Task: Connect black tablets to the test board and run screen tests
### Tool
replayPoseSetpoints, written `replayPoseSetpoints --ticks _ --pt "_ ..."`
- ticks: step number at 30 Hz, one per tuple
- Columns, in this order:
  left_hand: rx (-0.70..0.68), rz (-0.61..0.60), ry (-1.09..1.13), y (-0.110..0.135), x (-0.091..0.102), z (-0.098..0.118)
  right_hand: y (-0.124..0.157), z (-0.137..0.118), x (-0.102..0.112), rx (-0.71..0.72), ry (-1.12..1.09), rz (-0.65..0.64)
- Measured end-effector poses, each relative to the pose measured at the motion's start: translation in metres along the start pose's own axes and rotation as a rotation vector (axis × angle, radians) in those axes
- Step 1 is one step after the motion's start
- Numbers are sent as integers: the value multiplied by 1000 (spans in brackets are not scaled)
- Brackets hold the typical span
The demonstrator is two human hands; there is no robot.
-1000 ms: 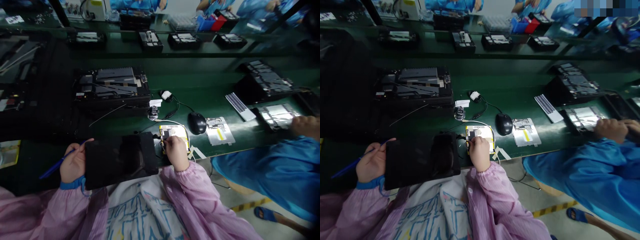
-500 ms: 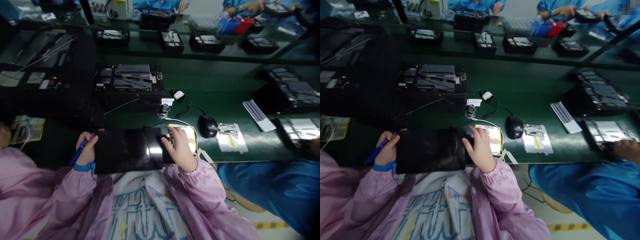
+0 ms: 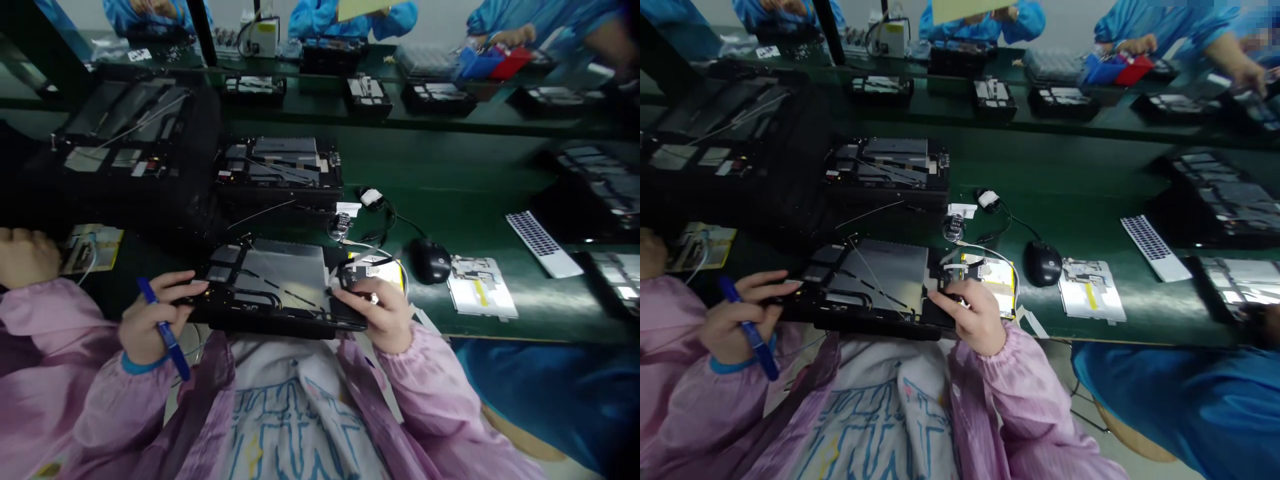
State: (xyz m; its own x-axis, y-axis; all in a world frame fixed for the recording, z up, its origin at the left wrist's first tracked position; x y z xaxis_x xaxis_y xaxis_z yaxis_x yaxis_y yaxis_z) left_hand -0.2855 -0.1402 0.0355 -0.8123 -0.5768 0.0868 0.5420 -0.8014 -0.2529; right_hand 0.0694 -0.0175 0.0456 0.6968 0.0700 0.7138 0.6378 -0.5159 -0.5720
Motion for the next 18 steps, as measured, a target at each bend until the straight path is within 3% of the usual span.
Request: replayPoseSetpoints --ticks 3,7,9,14,18 --pt "-178 -241 -307 12 -36 5 21 1 -34 55 39 -116" --pt "-57 -255 -365 30 -37 -23 44 5 -55 8 34 -192" --pt "-62 -314 -416 36 -39 -27 49 12 -58 -71 19 -235" --pt "-227 -710 -635 38 -74 -13 43 21 -71 -245 76 -362" --pt "-191 -763 -391 28 -95 0 24 14 -95 -336 158 -425"
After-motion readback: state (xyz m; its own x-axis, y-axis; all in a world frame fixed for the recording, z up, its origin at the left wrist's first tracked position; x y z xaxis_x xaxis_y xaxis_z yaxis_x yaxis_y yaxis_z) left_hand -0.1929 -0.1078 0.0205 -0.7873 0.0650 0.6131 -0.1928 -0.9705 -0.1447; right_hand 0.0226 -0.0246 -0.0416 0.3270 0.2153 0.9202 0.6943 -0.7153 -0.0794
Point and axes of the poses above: each hand's wrist, its own y-axis away from the middle knuckle, its own x-axis out of the back of the hand, z = x × y, the point moved 9 cm from there along -y, towards the middle knuckle, and after that the axes turned 7 degrees about -z, right-handed, at the moved point
